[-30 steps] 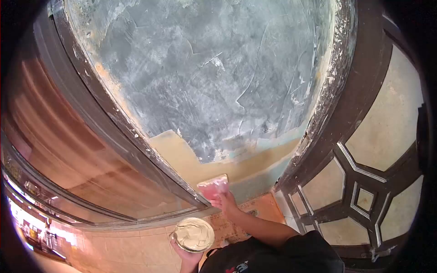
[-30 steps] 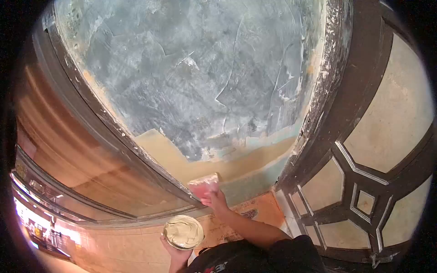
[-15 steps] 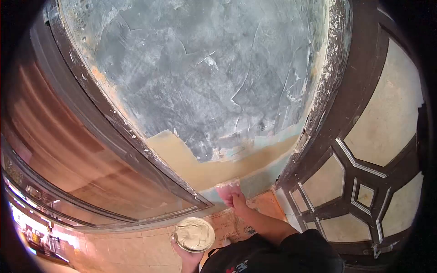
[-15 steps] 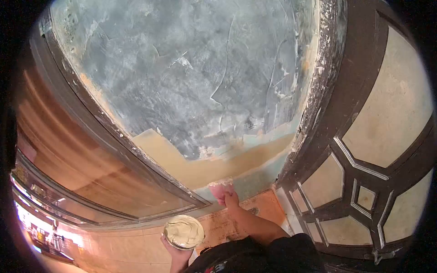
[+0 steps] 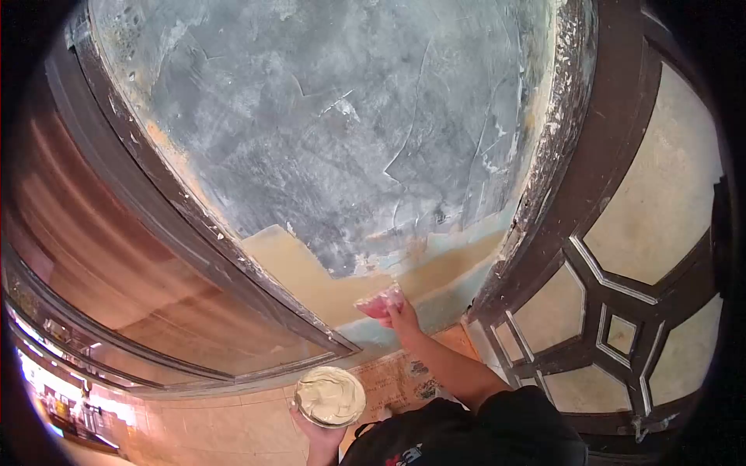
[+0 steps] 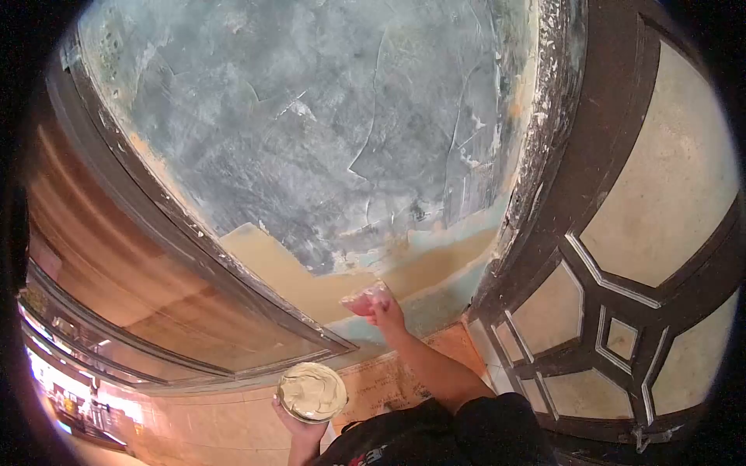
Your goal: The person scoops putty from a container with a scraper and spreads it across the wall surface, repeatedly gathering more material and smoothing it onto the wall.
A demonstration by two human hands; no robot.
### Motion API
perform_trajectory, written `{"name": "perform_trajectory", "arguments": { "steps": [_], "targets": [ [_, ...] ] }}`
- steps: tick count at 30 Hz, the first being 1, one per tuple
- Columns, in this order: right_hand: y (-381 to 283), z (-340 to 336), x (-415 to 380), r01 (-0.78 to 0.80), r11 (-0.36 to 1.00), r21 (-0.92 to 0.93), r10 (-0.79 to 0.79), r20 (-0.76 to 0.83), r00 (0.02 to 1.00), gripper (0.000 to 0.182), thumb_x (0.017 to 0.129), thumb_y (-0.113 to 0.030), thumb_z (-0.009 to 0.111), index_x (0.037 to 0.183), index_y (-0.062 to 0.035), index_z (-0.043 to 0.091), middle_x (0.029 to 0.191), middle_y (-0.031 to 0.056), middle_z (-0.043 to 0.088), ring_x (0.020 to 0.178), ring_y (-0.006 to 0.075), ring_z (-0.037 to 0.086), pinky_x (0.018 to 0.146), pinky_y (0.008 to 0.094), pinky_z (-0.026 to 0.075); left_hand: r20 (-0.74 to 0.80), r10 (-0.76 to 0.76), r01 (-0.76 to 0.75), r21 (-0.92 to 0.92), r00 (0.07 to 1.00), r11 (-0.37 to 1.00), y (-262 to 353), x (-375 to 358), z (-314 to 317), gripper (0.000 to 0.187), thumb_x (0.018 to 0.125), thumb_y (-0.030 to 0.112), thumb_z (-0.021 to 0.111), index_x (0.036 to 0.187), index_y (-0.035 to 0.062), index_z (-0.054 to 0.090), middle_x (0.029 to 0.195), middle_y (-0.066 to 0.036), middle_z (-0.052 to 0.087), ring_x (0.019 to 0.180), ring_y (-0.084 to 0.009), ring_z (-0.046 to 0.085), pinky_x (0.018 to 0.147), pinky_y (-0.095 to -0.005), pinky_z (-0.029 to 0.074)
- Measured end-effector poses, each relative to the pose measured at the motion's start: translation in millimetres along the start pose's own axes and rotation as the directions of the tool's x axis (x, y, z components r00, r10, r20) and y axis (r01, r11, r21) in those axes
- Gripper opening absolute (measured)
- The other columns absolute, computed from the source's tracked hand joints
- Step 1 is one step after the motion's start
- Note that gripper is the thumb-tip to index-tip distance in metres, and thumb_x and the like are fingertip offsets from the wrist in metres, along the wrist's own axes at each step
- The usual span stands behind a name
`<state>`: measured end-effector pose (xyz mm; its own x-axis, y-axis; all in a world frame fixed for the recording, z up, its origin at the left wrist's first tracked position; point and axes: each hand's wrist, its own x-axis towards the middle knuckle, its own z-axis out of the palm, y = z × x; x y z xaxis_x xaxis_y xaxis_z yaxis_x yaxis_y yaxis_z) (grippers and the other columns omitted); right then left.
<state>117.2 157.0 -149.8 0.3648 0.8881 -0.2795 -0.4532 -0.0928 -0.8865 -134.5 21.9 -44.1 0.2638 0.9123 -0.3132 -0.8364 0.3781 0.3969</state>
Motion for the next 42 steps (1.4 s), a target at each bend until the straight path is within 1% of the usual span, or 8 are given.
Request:
{"name": "perform_trajectory", "arguments": {
  "steps": [6, 16, 23, 26, 28, 33, 38, 42],
  "targets": [
    [68, -39, -34, -0.287, 0.955, 0.083, 0.29, -0.03, 0.957, 0.028, 0.093, -0.023, 0.054, 0.112, -0.0032, 0.046, 0.086, 0.0089, 0.059, 0.057, 0.0182, 0.062, 0.048, 0.0286, 0.053, -0.027, 0.172, -0.158, 0.273, 0.985, 0.949, -10, 3, -30, 0.076, 0.08, 0.067, 0.034, 0.135, 0.0144, 0.039, 0.137, -0.01, 0.041, 0.125, -0.0315, 0.04, 0.103, -0.0523, 0.033],
    [0, 2, 12, 0.046, 0.999, 0.003, -0.046, 0.076, 0.996, 0.034, 0.095, -0.026, 0.049, 0.119, -0.0025, 0.042, 0.093, 0.0106, 0.06, 0.071, 0.0198, 0.065, 0.059, 0.029, 0.055, -0.04, 0.008, -0.008, -0.021, 0.999, 1.0, -20, 10, 0, 0.077, 0.079, 0.067, 0.037, 0.135, 0.0152, 0.038, 0.137, -0.01, 0.041, 0.123, -0.0324, 0.042, 0.102, -0.0542, 0.033],
    [58, -54, -7, -0.19, 0.981, -0.034, 0.189, -0.04, 0.981, 0.032, 0.093, -0.026, 0.054, 0.113, -0.0028, 0.047, 0.087, 0.0067, 0.06, 0.066, 0.0152, 0.062, 0.056, 0.0251, 0.054, 0.087, 0.223, -0.239, 0.283, 0.971, 0.929, -31, 7, 22, 0.069, 0.082, 0.062, 0.037, 0.132, 0.0149, 0.042, 0.134, -0.011, 0.044, 0.122, -0.0318, 0.043, 0.1, -0.0534, 0.037],
    [28, -43, -20, -0.046, 0.995, -0.088, 0.049, 0.028, 0.998, 0.029, 0.088, -0.026, 0.061, 0.104, -0.0021, 0.054, 0.08, 0.0075, 0.061, 0.064, 0.0147, 0.061, 0.056, 0.0268, 0.052, -0.031, 0.028, -0.028, -0.01, 0.999, 1.0, -32, 14, 16, 0.066, 0.083, 0.059, 0.036, 0.132, 0.0154, 0.041, 0.134, -0.01, 0.043, 0.122, -0.0313, 0.044, 0.101, -0.0528, 0.036],
    [-4, -40, -8, 0.254, 0.766, -0.591, -0.291, 0.034, 0.956, 0.026, 0.083, -0.024, 0.066, 0.094, -0.0014, 0.06, 0.075, 0.0077, 0.062, 0.063, 0.0164, 0.061, 0.057, 0.0313, 0.05, -0.031, 0.045, -0.044, 0.049, 0.999, 0.998, -36, 18, 15, 0.069, 0.082, 0.062, 0.036, 0.133, 0.0152, 0.041, 0.135, -0.01, 0.043, 0.123, -0.031, 0.043, 0.102, -0.052, 0.035],
    [-73, -90, 20, 0.365, 0.707, -0.605, -0.567, -0.177, 0.804, 0.026, 0.078, -0.025, 0.067, 0.085, -0.0016, 0.06, 0.079, 0.0128, 0.066, 0.069, 0.0236, 0.063, 0.064, 0.036, 0.049, -0.016, 0.037, -0.036, 0.06, 0.999, 0.998, -42, 26, 25, 0.076, 0.08, 0.066, 0.032, 0.135, 0.0142, 0.038, 0.136, -0.011, 0.041, 0.125, -0.0312, 0.041, 0.103, -0.0511, 0.033],
    [-73, -149, -3, 0.094, 0.623, -0.777, -0.487, -0.291, 0.824, 0.024, 0.083, -0.026, 0.063, 0.088, -0.0022, 0.059, 0.081, 0.0165, 0.063, 0.075, 0.0288, 0.062, 0.067, 0.0386, 0.049, -0.003, 0.025, -0.024, 0.075, 1.0, 0.997, -46, 29, 36, 0.079, 0.079, 0.069, 0.032, 0.136, 0.0139, 0.037, 0.137, -0.011, 0.04, 0.126, -0.032, 0.04, 0.103, -0.052, 0.033],
    [-37, -121, -8, 0.336, 0.563, -0.755, -0.497, 0.016, 0.868, 0.018, 0.085, -0.019, 0.061, 0.091, -0.0026, 0.057, 0.079, 0.0155, 0.061, 0.074, 0.0261, 0.062, 0.066, 0.0372, 0.049, 0.003, -0.002, 0.001, 0.154, 1.0, 0.988, -51, 40, 15, 0.079, 0.079, 0.069, 0.033, 0.135, 0.0143, 0.039, 0.137, -0.01, 0.04, 0.126, -0.0324, 0.04, 0.102, -0.0523, 0.034]
  ]
}}
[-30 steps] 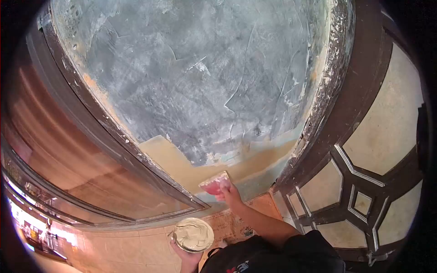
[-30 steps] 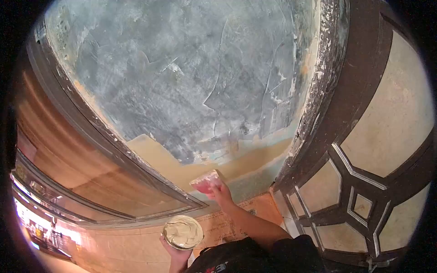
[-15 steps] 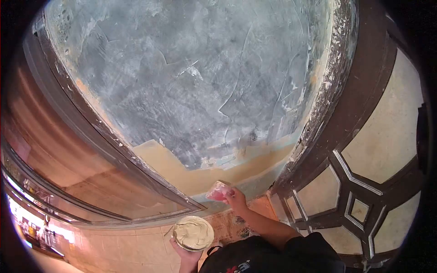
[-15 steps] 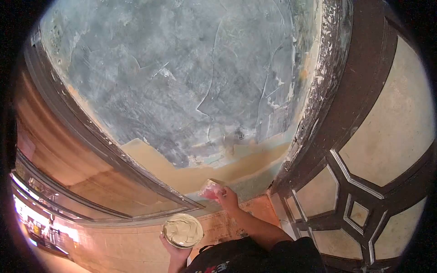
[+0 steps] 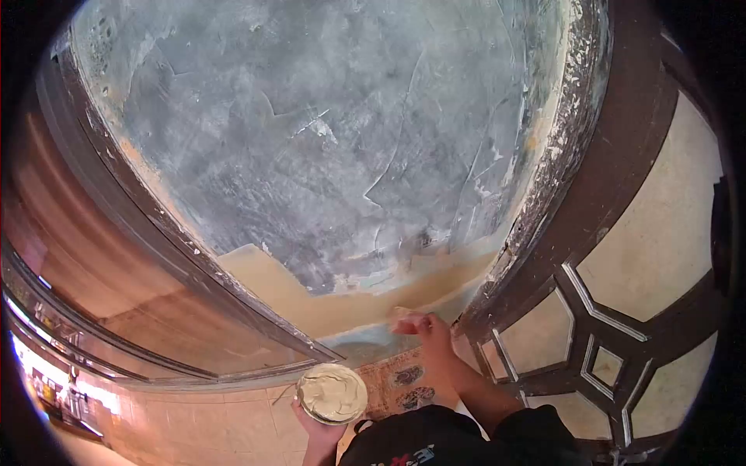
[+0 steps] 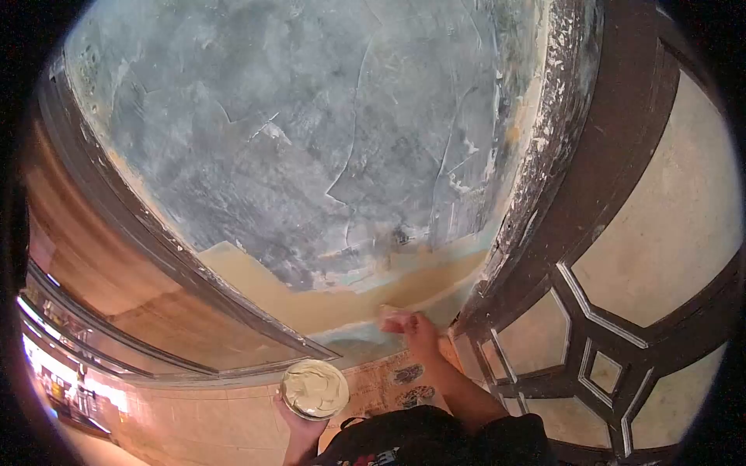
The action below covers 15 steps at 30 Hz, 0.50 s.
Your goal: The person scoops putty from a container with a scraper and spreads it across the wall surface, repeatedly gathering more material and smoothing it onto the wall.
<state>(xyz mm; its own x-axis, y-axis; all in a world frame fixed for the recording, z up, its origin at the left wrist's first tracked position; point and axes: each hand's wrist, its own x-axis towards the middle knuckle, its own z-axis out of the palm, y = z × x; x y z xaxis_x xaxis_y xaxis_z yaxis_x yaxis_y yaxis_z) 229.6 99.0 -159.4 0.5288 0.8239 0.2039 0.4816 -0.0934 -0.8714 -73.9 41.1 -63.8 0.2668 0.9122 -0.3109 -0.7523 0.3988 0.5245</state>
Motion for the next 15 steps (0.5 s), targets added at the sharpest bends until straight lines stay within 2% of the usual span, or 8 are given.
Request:
{"name": "perform_trajectory", "arguments": {
  "steps": [2, 4, 5, 7, 8, 10, 13, 15],
  "targets": [
    [-13, 21, -2, 0.075, 0.997, 0.013, -0.076, 0.045, 0.996, 0.015, 0.086, -0.016, 0.06, 0.091, -0.0025, 0.056, 0.079, 0.0144, 0.061, 0.072, 0.0229, 0.063, 0.064, 0.0354, 0.049, 0.024, -0.028, 0.029, -0.04, 0.999, 0.999, 0, -1, 14, 0.078, 0.079, 0.069, 0.033, 0.135, 0.0145, 0.039, 0.137, -0.01, 0.04, 0.126, -0.0322, 0.04, 0.102, -0.0523, 0.034],
    [-32, 31, -1, 0.019, 0.979, 0.201, -0.083, 0.313, 0.946, 0.015, 0.088, -0.015, 0.058, 0.096, -0.0026, 0.053, 0.079, 0.0118, 0.061, 0.065, 0.0166, 0.062, 0.058, 0.0302, 0.05, 0.049, -0.06, 0.064, -0.096, 0.997, 0.993, 1, 3, 27, 0.078, 0.079, 0.068, 0.035, 0.135, 0.0147, 0.039, 0.137, -0.01, 0.041, 0.126, -0.0319, 0.039, 0.103, -0.0519, 0.033],
    [-39, 31, -5, 0.016, 0.979, 0.203, -0.079, 0.307, 0.948, 0.015, 0.088, -0.015, 0.058, 0.096, -0.0026, 0.053, 0.079, 0.0118, 0.061, 0.065, 0.0166, 0.062, 0.058, 0.0302, 0.05, 0.052, -0.065, 0.069, -0.091, 0.997, 0.993, 0, 3, 28, 0.078, 0.079, 0.068, 0.035, 0.135, 0.0147, 0.039, 0.137, -0.01, 0.041, 0.126, -0.0319, 0.039, 0.103, -0.0519, 0.033],
    [-48, 32, -12, -0.317, 0.906, 0.28, 0.129, 0.531, 0.837, 0.03, 0.086, -0.012, 0.058, 0.112, -0.0015, 0.05, 0.083, 0.0127, 0.062, 0.064, 0.0198, 0.063, 0.057, 0.0311, 0.052, 0.029, -0.02, 0.021, -0.027, 0.999, 0.999, 0, 3, 25, 0.077, 0.08, 0.068, 0.034, 0.136, 0.0142, 0.038, 0.138, -0.01, 0.04, 0.127, -0.0315, 0.039, 0.103, -0.0518, 0.033],
    [-38, 40, -18, -0.317, 0.906, 0.281, 0.127, 0.533, 0.836, 0.03, 0.086, -0.012, 0.058, 0.112, -0.0015, 0.05, 0.083, 0.0127, 0.062, 0.064, 0.0198, 0.063, 0.057, 0.0311, 0.052, 0.027, -0.017, 0.018, -0.026, 0.999, 0.999, 0, 3, 19, 0.077, 0.08, 0.068, 0.034, 0.136, 0.0142, 0.038, 0.138, -0.01, 0.04, 0.127, -0.0315, 0.039, 0.103, -0.0518, 0.033],
    [-21, 56, -31, -0.682, 0.668, 0.298, 0.366, 0.666, 0.65, 0.036, 0.087, -0.016, 0.058, 0.119, -0.0035, 0.047, 0.084, 0.0103, 0.061, 0.06, 0.0186, 0.063, 0.054, 0.0287, 0.054, -0.013, 0.136, -0.133, 0.117, 0.991, 0.984, -5, 4, -6, 0.075, 0.082, 0.066, 0.032, 0.136, 0.0142, 0.037, 0.138, -0.01, 0.04, 0.127, -0.0313, 0.039, 0.103, -0.0512, 0.033],
    [-43, 51, -37, -0.797, 0.497, 0.343, 0.367, 0.749, 0.551, 0.025, 0.095, -0.025, 0.051, 0.11, -0.0057, 0.048, 0.085, 0.0091, 0.059, 0.067, 0.0169, 0.064, 0.056, 0.0287, 0.054, -0.033, 0.321, -0.297, 0.302, 0.947, 0.906, -7, 3, -31, 0.072, 0.084, 0.063, 0.03, 0.137, 0.0142, 0.037, 0.138, -0.01, 0.039, 0.127, -0.031, 0.039, 0.103, -0.0505, 0.034],
    [-59, 64, -35, -0.756, 0.505, 0.417, 0.319, 0.724, 0.612, 0.027, 0.095, -0.025, 0.051, 0.112, -0.0053, 0.047, 0.089, 0.0092, 0.059, 0.07, 0.0176, 0.064, 0.059, 0.0294, 0.055, -0.001, 0.318, -0.3, 0.327, 0.948, 0.896, 3, -6, -19, 0.071, 0.086, 0.062, 0.028, 0.137, 0.0139, 0.036, 0.138, -0.01, 0.039, 0.127, -0.031, 0.039, 0.103, -0.0505, 0.033]
  ]
}}
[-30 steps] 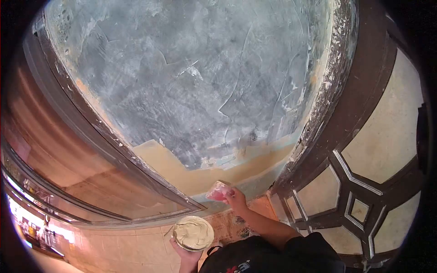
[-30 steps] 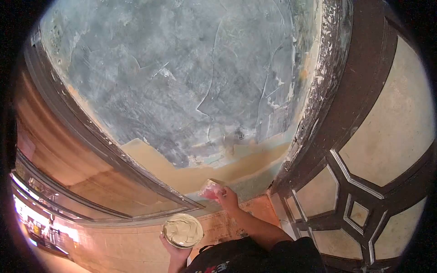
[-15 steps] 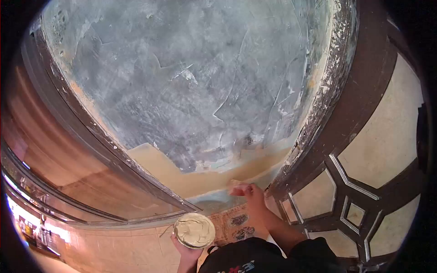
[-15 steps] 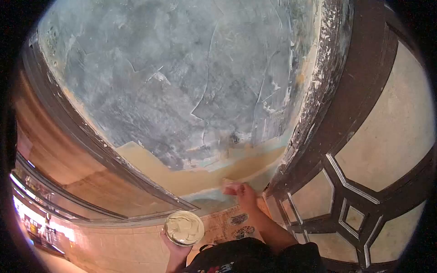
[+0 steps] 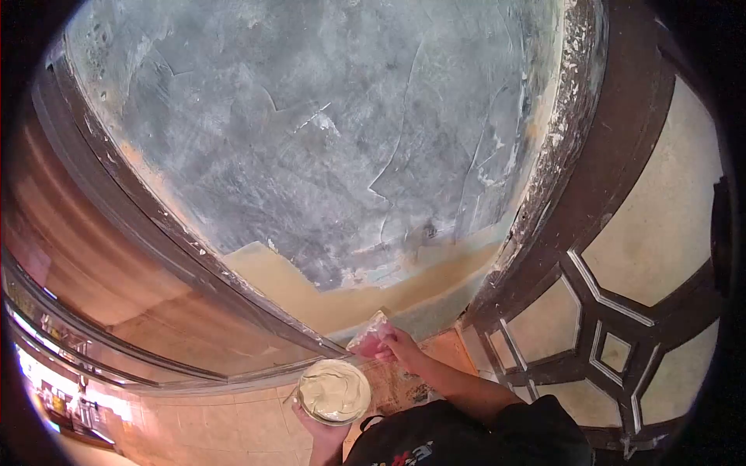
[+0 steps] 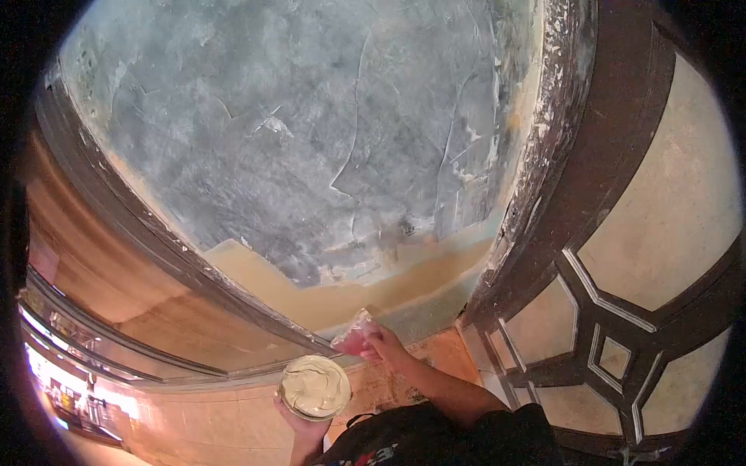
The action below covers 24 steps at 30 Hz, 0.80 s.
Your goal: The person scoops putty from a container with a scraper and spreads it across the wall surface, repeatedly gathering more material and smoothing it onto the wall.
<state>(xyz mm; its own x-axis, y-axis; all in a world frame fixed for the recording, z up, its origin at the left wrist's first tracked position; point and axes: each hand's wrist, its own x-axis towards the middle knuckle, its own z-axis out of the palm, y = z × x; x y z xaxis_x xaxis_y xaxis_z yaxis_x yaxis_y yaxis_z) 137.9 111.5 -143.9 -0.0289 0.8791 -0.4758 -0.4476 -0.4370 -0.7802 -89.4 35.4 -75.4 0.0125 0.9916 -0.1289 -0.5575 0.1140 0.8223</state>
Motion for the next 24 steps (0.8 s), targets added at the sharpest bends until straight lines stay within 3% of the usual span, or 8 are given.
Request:
{"name": "perform_trajectory", "arguments": {
  "steps": [5, 8, 11, 13, 16, 20, 22, 24],
  "targets": [
    [-31, 56, 12, 0.234, 0.944, 0.234, -0.218, -0.093, 0.972, 0.03, 0.095, -0.025, 0.051, 0.116, -0.0038, 0.048, 0.1, 0.0096, 0.057, 0.078, 0.0195, 0.065, 0.066, 0.0309, 0.056, 0.081, -0.144, 0.16, -0.269, 0.986, 0.95, 42, -9, 23, 0.068, 0.09, 0.059, 0.024, 0.137, 0.011, 0.033, 0.138, -0.011, 0.038, 0.126, -0.0304, 0.04, 0.104, -0.0505, 0.033],
    [-7, 48, 38, 0.314, 0.941, 0.126, -0.275, -0.258, 0.926, 0.028, 0.094, -0.022, 0.051, 0.115, -0.0027, 0.049, 0.098, 0.0103, 0.059, 0.075, 0.0211, 0.064, 0.067, 0.0314, 0.055, 0.138, -0.14, 0.176, -0.29, 0.98, 0.941, 43, -13, 11, 0.071, 0.088, 0.051, 0.044, 0.139, 0.0086, 0.022, 0.138, -0.014, 0.037, 0.126, -0.0294, 0.04, 0.103, -0.0495, 0.034],
    [42, 21, 41, 0.154, 0.986, -0.069, -0.169, -0.325, 0.931, 0.033, 0.094, -0.017, 0.049, 0.124, -0.0033, 0.042, 0.091, 0.0117, 0.061, 0.071, 0.0197, 0.062, 0.063, 0.0321, 0.055, 0.071, 0.135, -0.149, 0.269, 0.988, 0.951, 49, -23, 17, 0.087, 0.08, 0.033, 0.066, 0.141, 0.009, 0.008, 0.138, -0.016, 0.034, 0.126, -0.0285, 0.039, 0.104, -0.0474, 0.033],
    [65, 19, 45, 0.11, 0.993, 0.048, -0.095, -0.245, 0.965, 0.036, 0.095, -0.016, 0.048, 0.127, -0.0035, 0.039, 0.092, 0.0114, 0.06, 0.072, 0.0202, 0.063, 0.064, 0.0319, 0.055, 0.07, -0.071, 0.092, -0.375, 0.995, 0.922, 60, -24, 19, 0.095, 0.075, 0.024, 0.072, 0.14, 0.0095, 0.004, 0.139, -0.016, 0.033, 0.127, -0.028, 0.039, 0.105, -0.0475, 0.031],
    [37, 54, 25, 0.16, 0.973, 0.164, -0.138, -0.139, 0.981, 0.038, 0.095, -0.016, 0.046, 0.13, -0.0038, 0.037, 0.093, 0.0108, 0.058, 0.074, 0.0221, 0.064, 0.065, 0.0314, 0.056, 0.114, -0.084, 0.105, -0.194, 0.99, 0.975, 51, -17, -6, 0.086, 0.079, 0.028, 0.068, 0.14, 0.0123, 0.01, 0.14, -0.014, 0.033, 0.127, -0.0275, 0.038, 0.105, -0.0484, 0.03],
    [-28, 99, 6, 0.348, 0.928, 0.132, -0.337, -0.097, 0.937, 0.031, 0.097, -0.02, 0.044, 0.124, -0.0038, 0.039, 0.095, 0.0102, 0.056, 0.079, 0.0245, 0.066, 0.066, 0.0308, 0.055, 0.033, -0.169, 0.17, -0.02, 0.985, 0.985, 49, -12, -14, 0.076, 0.084, 0.068, 0.027, 0.139, 0.0152, 0.03, 0.14, -0.011, 0.036, 0.127, -0.0294, 0.038, 0.105, -0.0497, 0.031],
    [-18, 86, 29, 0.334, 0.931, 0.145, -0.318, -0.122, 0.94, 0.027, 0.097, -0.021, 0.046, 0.118, -0.0043, 0.042, 0.095, 0.0099, 0.056, 0.079, 0.0237, 0.065, 0.066, 0.0298, 0.055, 0.119, -0.222, 0.248, -0.307, 0.968, 0.919, 52, -10, -11, 0.068, 0.089, 0.06, 0.028, 0.14, 0.0149, 0.028, 0.14, -0.011, 0.035, 0.126, -0.0292, 0.039, 0.105, -0.0492, 0.032],
    [14, 60, 49, 0.407, 0.913, 0.016, -0.396, -0.191, 0.898, 0.029, 0.096, -0.022, 0.047, 0.118, -0.0043, 0.042, 0.095, 0.0097, 0.057, 0.077, 0.0227, 0.065, 0.064, 0.0298, 0.055, 0.125, -0.081, 0.092, -0.083, 0.989, 0.992, 43, -11, -24, 0.067, 0.09, 0.059, 0.028, 0.139, 0.0147, 0.028, 0.14, -0.011, 0.035, 0.126, -0.0294, 0.04, 0.105, -0.0494, 0.032]
  ]
}}
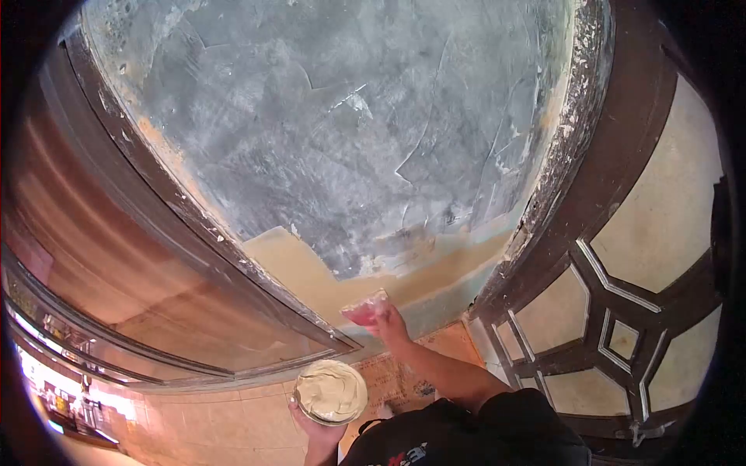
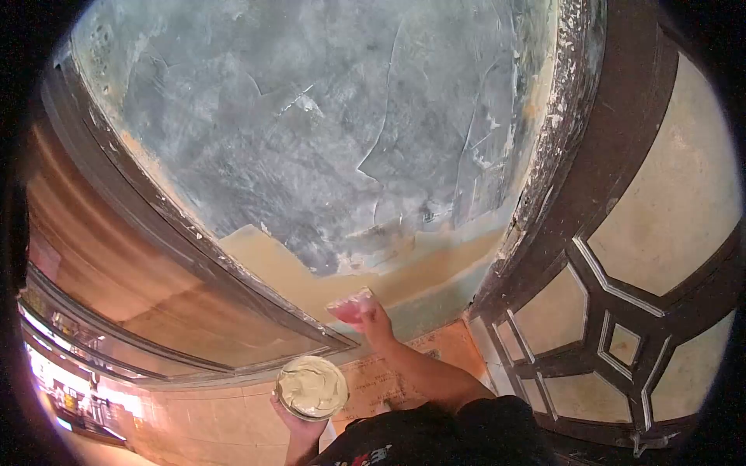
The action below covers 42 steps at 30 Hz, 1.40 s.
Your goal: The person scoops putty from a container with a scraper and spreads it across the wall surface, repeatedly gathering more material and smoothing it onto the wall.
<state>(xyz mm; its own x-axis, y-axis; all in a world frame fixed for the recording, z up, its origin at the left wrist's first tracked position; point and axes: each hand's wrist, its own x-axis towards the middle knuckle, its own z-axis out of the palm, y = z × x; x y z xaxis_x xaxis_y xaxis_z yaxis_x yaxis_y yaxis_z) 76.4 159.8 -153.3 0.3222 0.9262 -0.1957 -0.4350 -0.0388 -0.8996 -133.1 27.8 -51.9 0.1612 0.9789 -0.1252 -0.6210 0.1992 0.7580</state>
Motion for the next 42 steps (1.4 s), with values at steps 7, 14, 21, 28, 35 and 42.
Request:
{"name": "perform_trajectory", "arguments": {
  "steps": [7, 14, 21, 28, 35, 42],
  "targets": [
    [14, 12, -41, -0.281, 0.96, 0.014, 0.279, 0.07, 0.958, 0.031, 0.094, -0.02, 0.053, 0.116, -0.0017, 0.043, 0.095, 0.0102, 0.06, 0.074, 0.0191, 0.066, 0.062, 0.0296, 0.056, -0.026, -0.117, 0.108, -0.221, 0.993, 0.969, 16, -3, -6, 0.07, 0.087, 0.061, 0.028, 0.139, 0.0148, 0.032, 0.14, -0.011, 0.037, 0.125, -0.0309, 0.04, 0.103, -0.0506, 0.032],
    [-49, 81, -24, -0.062, 0.987, 0.149, 0.039, 0.155, 0.987, 0.036, 0.091, -0.021, 0.058, 0.117, 0.0004, 0.044, 0.097, 0.0108, 0.059, 0.073, 0.0194, 0.065, 0.062, 0.0283, 0.056, -0.04, -0.231, 0.202, -0.361, 0.972, 0.91, 29, 0, -9, 0.076, 0.08, 0.067, 0.033, 0.135, 0.0157, 0.039, 0.137, -0.01, 0.041, 0.125, -0.0315, 0.04, 0.102, -0.052, 0.033],
    [35, 34, -35, -0.2, 0.977, 0.075, 0.205, -0.067, 0.977, 0.03, 0.092, -0.017, 0.055, 0.115, 0.0006, 0.046, 0.092, 0.0077, 0.058, 0.062, 0.0145, 0.06, 0.056, 0.0271, 0.054, -0.038, -0.177, 0.167, -0.188, 0.983, 0.968, 37, -1, -27, 0.076, 0.08, 0.067, 0.032, 0.135, 0.0147, 0.039, 0.136, -0.01, 0.042, 0.124, -0.032, 0.041, 0.102, -0.0522, 0.033],
    [-53, 98, -35, 0.106, 0.991, 0.082, -0.114, 0.099, 0.989, 0.039, 0.092, -0.016, 0.053, 0.126, -0.001, 0.041, 0.097, 0.0121, 0.06, 0.065, 0.0164, 0.064, 0.06, 0.0271, 0.055, 0.082, -0.211, 0.226, -0.288, 0.974, 0.931, 45, 4, -24, 0.071, 0.084, 0.062, 0.039, 0.137, 0.0148, 0.034, 0.136, -0.01, 0.04, 0.125, -0.0304, 0.041, 0.103, -0.0507, 0.033],
    [62, 21, -7, -0.021, 0.99, -0.136, 0.002, -0.138, 0.99, 0.026, 0.093, -0.013, 0.051, 0.116, -0.0027, 0.044, 0.09, 0.0078, 0.059, 0.065, 0.0144, 0.061, 0.052, 0.0266, 0.052, 0.093, -0.216, 0.235, -0.326, 0.972, 0.916, 43, 13, -25, 0.068, 0.085, 0.057, 0.041, 0.138, 0.0153, 0.031, 0.138, -0.011, 0.038, 0.125, -0.0294, 0.041, 0.102, -0.0503, 0.034],
    [39, 20, -30, -0.152, 0.983, -0.105, 0.142, -0.098, 0.985, 0.027, 0.092, -0.016, 0.054, 0.115, -0.0046, 0.045, 0.087, 0.0074, 0.06, 0.062, 0.0116, 0.059, 0.052, 0.026, 0.051, 0.015, -0.264, 0.258, -0.275, 0.964, 0.926, 33, 15, -39, 0.077, 0.08, 0.068, 0.031, 0.136, 0.0161, 0.038, 0.137, -0.01, 0.041, 0.125, -0.0316, 0.04, 0.103, -0.0522, 0.032]
  ]
}}
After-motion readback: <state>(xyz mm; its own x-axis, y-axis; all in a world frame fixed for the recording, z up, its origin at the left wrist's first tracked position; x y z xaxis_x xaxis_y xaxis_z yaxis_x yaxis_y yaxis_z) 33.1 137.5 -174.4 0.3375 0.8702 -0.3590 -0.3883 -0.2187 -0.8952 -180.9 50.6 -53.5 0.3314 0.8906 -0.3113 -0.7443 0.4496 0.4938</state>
